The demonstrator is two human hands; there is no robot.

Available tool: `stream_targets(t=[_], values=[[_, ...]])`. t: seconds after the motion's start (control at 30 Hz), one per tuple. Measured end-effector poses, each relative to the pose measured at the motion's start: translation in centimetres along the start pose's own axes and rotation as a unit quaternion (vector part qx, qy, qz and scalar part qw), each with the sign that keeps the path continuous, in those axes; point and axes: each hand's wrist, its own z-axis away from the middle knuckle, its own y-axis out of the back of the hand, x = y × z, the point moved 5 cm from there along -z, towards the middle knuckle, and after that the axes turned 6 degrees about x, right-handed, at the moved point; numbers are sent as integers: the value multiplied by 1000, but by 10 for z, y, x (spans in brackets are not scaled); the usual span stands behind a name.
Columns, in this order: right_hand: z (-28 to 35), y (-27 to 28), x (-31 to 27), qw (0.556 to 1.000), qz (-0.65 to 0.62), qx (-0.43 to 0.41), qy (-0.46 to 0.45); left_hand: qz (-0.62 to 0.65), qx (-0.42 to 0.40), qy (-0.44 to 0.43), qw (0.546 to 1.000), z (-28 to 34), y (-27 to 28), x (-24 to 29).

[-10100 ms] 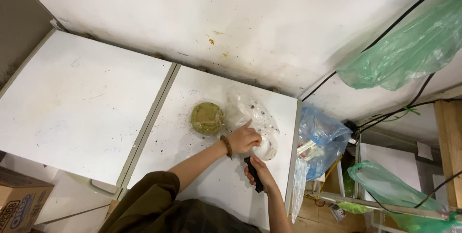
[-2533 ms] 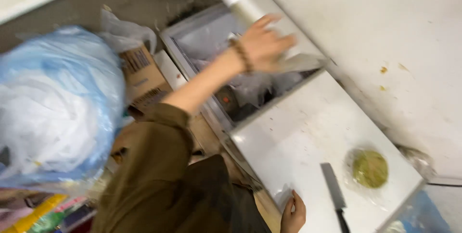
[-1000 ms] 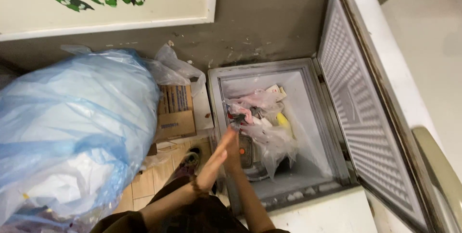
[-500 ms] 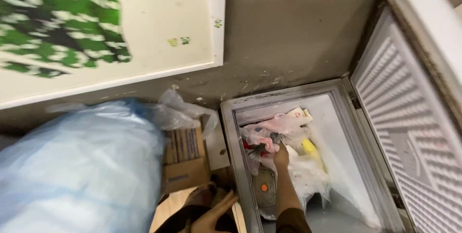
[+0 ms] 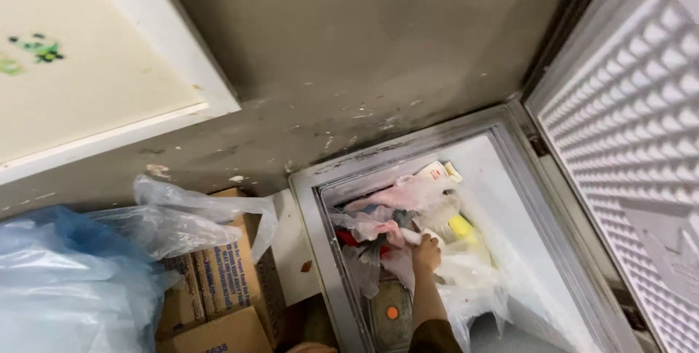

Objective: The person retrieves a piping bag filled with green cream from a chest freezer, wraps it in plastic, then kneads and squeezes the cream by hand to soften it. They pour liquid from a bottle into the bag and wipe the stainless steel work table with an orange sponge.

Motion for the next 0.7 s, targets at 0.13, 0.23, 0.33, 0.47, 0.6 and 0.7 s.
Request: stream_targets(t=[0.13, 0.23, 0.33, 0.47, 0.6, 0.7], values=[[24, 79, 19, 990, -74, 121, 3, -51, 69, -7, 996, 15, 18, 108], [52, 146, 32, 960, -172, 214, 50, 4, 188, -28, 982, 40, 31, 255], [91, 230, 28, 908, -376, 176, 50, 25, 236, -40, 971, 46, 33, 356], [156, 320, 0, 791, -611, 23, 16, 9, 275, -68, 959, 36, 41, 440], [208, 363, -23, 739, -673, -20, 26, -8, 283, -141, 949, 41, 57, 533], [249, 392, -46, 648, -758, -42, 57, -44, 252, -231, 939, 45, 55, 576]])
